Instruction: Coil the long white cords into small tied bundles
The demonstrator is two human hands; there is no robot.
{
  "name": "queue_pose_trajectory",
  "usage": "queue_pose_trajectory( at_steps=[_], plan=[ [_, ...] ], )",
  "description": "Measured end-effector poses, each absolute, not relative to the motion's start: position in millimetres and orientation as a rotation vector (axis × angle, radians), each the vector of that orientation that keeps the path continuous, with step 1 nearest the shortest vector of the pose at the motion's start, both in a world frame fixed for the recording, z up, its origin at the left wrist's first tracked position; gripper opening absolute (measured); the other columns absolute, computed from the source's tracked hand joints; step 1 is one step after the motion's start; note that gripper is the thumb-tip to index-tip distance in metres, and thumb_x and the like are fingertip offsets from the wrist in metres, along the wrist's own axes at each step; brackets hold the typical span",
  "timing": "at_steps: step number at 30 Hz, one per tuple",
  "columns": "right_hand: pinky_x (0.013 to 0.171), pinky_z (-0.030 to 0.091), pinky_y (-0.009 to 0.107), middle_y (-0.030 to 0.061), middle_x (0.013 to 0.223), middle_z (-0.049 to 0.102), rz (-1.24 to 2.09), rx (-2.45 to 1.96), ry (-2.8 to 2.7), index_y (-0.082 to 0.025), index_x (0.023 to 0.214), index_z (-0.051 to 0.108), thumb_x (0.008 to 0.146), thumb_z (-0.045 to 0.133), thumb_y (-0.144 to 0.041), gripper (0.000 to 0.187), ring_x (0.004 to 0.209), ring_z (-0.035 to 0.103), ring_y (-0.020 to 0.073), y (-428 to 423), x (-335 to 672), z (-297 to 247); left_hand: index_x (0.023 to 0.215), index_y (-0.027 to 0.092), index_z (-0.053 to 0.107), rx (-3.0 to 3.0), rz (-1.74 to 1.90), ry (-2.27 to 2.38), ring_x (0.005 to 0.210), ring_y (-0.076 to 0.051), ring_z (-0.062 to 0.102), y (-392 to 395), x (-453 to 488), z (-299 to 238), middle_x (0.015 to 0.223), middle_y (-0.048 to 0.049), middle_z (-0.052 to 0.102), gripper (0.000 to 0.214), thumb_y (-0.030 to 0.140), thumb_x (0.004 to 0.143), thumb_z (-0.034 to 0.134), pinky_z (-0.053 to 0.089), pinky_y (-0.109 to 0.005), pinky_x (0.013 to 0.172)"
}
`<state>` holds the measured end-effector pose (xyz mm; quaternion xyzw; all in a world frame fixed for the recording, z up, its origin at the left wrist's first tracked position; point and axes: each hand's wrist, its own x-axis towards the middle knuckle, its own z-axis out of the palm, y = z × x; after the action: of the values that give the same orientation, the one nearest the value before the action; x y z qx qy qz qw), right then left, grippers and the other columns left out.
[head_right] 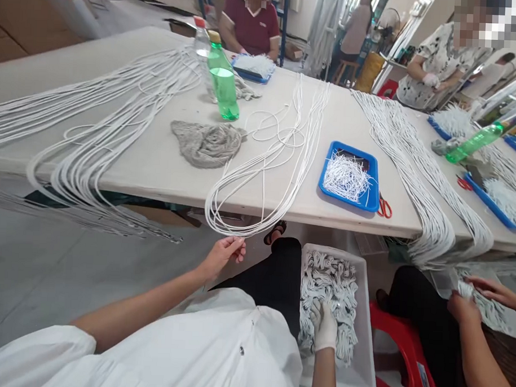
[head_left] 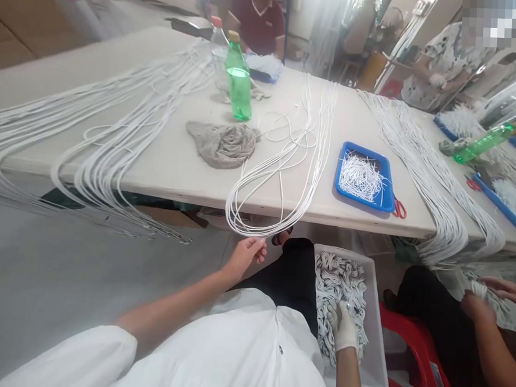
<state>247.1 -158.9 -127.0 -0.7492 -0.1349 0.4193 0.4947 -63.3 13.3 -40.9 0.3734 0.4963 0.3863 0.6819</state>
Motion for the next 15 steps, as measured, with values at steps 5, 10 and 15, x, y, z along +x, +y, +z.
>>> queue_pose_trajectory(
  at_steps=[5,10,15],
  plan=[
    [0.052,0.047,0.027,0.0064,0.084,0.069,1.114,-1.763,-0.568,-0.018,0.099,0.066,0.070,0.064,-0.045,0.040,0.063,0.061,0.0177,-106.9,201.9,-85.6,0.108,0.017,0.057,1.209,0.964,1.217,0.051,-0.009,0.047,32.7,-70.2,-17.6,0.077,0.0001,0.059,0.037,0.042,0.081,0.057,0.036,-0.024,0.051],
    [0.055,0.043,0.024,0.0023,0.083,0.067,1.100,-1.535,-1.215,-0.021,0.109,0.065,0.084,0.053,-0.039,0.033,0.058,0.052,0.0126,-34.7,132.4,-12.4,0.113,0.015,0.062,1.601,0.774,1.347,0.057,-0.015,0.048,37.4,-78.2,-15.1,0.063,0.0012,0.056,0.042,0.035,0.077,0.059,0.033,-0.026,0.058],
    [0.055,0.041,0.024,-0.0012,0.069,0.063,1.050,-1.509,-1.255,-0.024,0.100,0.067,0.077,0.057,-0.036,0.027,0.061,0.053,0.0147,42.7,82.5,18.1,0.125,0.017,0.057,1.674,0.731,1.268,0.059,-0.017,0.050,17.0,-88.9,-17.5,0.064,-0.0006,0.058,0.049,0.035,0.079,0.054,0.032,-0.026,0.057]
  ],
)
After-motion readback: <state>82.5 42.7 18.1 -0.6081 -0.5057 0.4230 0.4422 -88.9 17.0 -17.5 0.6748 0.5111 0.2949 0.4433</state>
